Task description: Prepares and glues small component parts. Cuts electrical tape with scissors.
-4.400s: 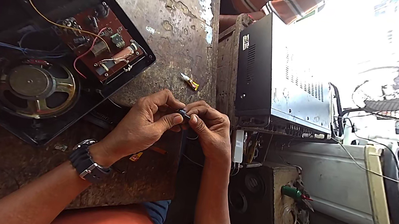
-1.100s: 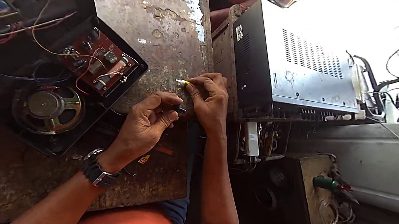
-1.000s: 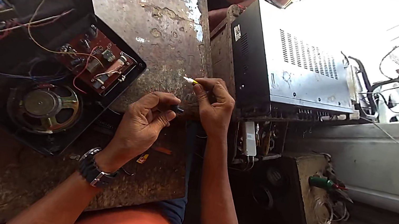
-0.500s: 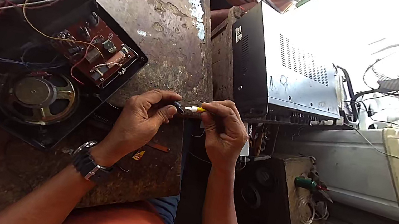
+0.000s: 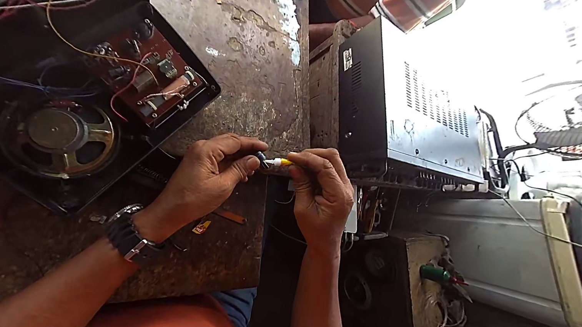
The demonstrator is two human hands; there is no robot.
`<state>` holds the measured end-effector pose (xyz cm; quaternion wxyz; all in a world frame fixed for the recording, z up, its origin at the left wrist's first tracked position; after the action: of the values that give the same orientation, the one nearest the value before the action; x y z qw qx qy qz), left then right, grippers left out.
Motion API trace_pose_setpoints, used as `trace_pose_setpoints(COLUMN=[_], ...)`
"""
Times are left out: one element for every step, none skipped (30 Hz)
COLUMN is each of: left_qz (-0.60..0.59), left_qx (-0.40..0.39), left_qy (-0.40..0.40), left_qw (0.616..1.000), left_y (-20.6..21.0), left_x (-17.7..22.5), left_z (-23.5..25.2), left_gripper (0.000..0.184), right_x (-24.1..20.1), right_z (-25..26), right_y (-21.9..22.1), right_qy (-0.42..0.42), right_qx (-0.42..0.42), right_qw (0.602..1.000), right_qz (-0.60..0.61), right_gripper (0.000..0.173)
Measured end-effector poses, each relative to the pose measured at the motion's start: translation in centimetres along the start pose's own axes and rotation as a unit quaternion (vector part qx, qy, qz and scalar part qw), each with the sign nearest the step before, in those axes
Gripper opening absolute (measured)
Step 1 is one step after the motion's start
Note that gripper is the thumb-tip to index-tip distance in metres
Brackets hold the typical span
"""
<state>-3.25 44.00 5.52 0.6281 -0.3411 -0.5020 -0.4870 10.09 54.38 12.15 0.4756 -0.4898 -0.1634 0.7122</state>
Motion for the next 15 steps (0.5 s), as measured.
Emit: trace_pose_setpoints(left_qz=[0.000,-0.001,-0.001,0.002,0.006,0.009,0.010,0.011,0.012,0.012,0.011,0.011,0.010,0.008,0.007], left_qx=[0.000,0.000,0.000,-0.001,-0.002,-0.002,-0.003,-0.003,-0.002,-0.003,-0.003,-0.004,-0.004,-0.004,-0.003], left_qy=[-0.001,-0.001,0.000,0.000,0.001,0.002,0.003,0.004,0.004,0.004,0.004,0.004,0.003,0.002,0.002], left_qw=[1.000,1.000,1.000,1.000,1.000,1.000,1.000,1.000,1.000,1.000,1.000,1.000,1.000,1.000,1.000], left_y=[-0.02,-0.03,-0.01,0.00,0.00,0.00,0.00,0.00,-0.02,-0.03,-0.03,-0.03,-0.04,-0.03,-0.04], left_x=[-0.03,-0.05,-0.04,-0.02,0.01,0.03,0.03,0.03,0.03,0.04,0.06,0.06,0.04,0.03,0.03], left_z=[0.00,0.01,0.01,0.01,0.02,0.02,0.04,0.04,0.04,0.04,0.05,0.06,0.06,0.07,0.06], left_gripper=[0.025,0.025,0.025,0.025,0.024,0.024,0.024,0.024,0.024,0.024,0.024,0.024,0.025,0.025,0.025], right_x=[0.01,0.02,0.01,-0.02,-0.06,-0.09,-0.13,-0.15,-0.14,-0.12,-0.11,-0.13,-0.19,-0.32,-0.47], right_z=[0.02,0.03,0.04,0.04,0.04,0.04,0.05,0.06,0.08,0.09,0.10,0.11,0.12,0.11,0.11], right_y=[0.02,0.04,0.06,0.06,0.06,0.06,0.05,0.05,0.06,0.07,0.06,0.05,0.03,0.00,-0.03], right_qy=[0.001,0.001,0.000,-0.001,-0.001,-0.002,-0.003,-0.005,-0.006,-0.005,-0.005,-0.005,-0.005,-0.007,-0.010], right_qx=[0.001,0.001,0.001,0.000,-0.001,-0.001,0.000,0.002,0.003,0.004,0.005,0.006,0.007,0.008,0.010], right_qw=[1.000,1.000,1.000,1.000,1.000,1.000,1.000,1.000,1.000,1.000,1.000,1.000,1.000,1.000,1.000], right_qz=[0.001,0.001,0.001,-0.001,-0.004,-0.006,-0.006,-0.006,-0.007,-0.009,-0.010,-0.012,-0.016,-0.018,-0.020], right_gripper=[0.013,0.013,0.012,0.012,0.012,0.012,0.012,0.012,0.012,0.012,0.012,0.012,0.012,0.012,0.011])
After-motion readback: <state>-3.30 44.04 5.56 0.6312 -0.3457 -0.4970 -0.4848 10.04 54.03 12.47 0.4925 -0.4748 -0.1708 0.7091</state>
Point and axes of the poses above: each hand's wrist, its own z-axis towards the middle knuckle, its own y-axis out of the palm, x = y × z, the point moved 9 cm from there along z, towards the middle knuckle, and after that the axes turned 15 degrees about -x, right-handed, at the moved point
